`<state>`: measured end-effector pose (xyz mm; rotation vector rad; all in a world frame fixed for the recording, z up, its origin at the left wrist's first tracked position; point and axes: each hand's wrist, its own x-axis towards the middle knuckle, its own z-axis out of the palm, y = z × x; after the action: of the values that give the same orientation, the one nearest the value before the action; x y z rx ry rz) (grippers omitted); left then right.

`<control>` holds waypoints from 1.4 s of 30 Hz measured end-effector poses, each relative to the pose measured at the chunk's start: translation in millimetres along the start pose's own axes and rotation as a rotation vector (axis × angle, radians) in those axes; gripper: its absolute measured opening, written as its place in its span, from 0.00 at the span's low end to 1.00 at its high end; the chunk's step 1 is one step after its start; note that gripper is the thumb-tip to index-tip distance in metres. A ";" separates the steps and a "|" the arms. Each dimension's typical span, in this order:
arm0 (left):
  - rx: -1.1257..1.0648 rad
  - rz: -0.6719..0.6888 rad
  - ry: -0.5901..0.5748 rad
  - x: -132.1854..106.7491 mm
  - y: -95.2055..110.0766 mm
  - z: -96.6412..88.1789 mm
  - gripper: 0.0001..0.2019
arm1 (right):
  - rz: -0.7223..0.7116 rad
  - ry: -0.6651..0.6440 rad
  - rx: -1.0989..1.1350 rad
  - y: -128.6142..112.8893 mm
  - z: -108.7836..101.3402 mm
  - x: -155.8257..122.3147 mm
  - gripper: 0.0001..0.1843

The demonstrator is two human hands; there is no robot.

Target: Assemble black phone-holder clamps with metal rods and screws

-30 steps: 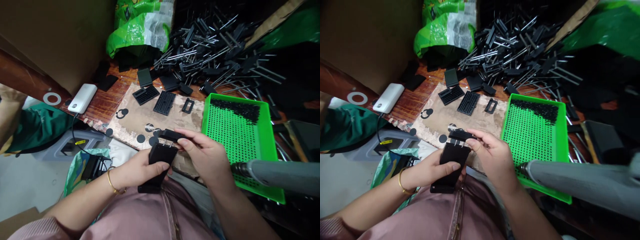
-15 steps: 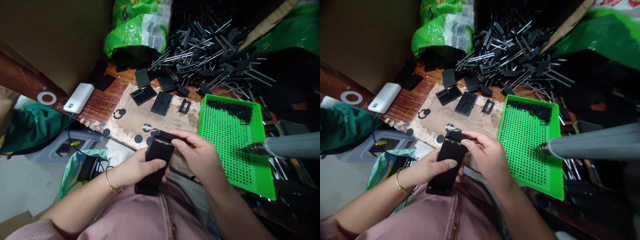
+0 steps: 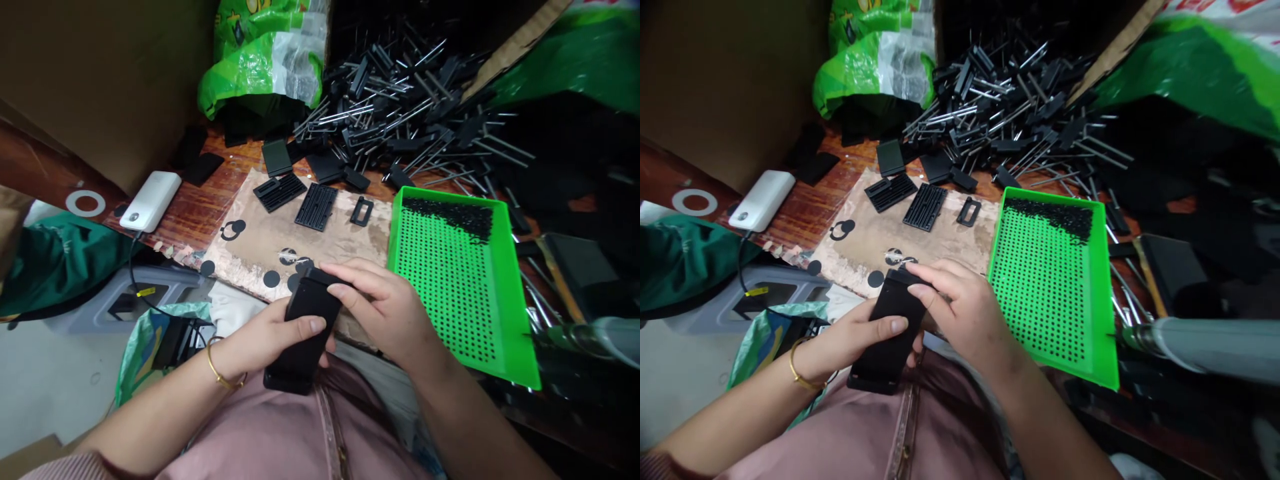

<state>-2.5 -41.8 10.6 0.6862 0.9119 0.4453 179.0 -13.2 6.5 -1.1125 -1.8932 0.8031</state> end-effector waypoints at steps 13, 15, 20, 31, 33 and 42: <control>0.075 0.017 -0.092 -5.7 0.0 5.5 0.17 | -0.058 0.155 -0.187 -8.4 -13.4 -3.9 0.12; 0.108 0.032 -0.101 -6.9 -0.5 5.0 0.18 | -0.062 0.139 -0.176 -10.9 -14.3 -5.2 0.12; 0.193 0.074 -0.125 -8.7 0.2 2.2 0.18 | -0.089 0.124 -0.152 -15.2 -13.7 -5.7 0.12; 0.085 0.046 -0.101 -7.9 1.8 1.9 0.16 | -0.075 0.106 -0.058 -14.1 -6.3 -6.3 0.11; 0.074 0.036 -0.088 -7.2 1.4 1.6 0.16 | -0.046 0.093 -0.048 -13.4 -4.9 -6.7 0.11; 0.010 -0.003 -0.057 -4.7 -2.0 -1.1 0.15 | 0.016 0.044 -0.008 -8.1 2.9 -9.5 0.12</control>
<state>-5.8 -45.7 11.3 0.7032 0.8619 0.4168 176.2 -25.6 8.7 -1.1424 -1.8543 0.7743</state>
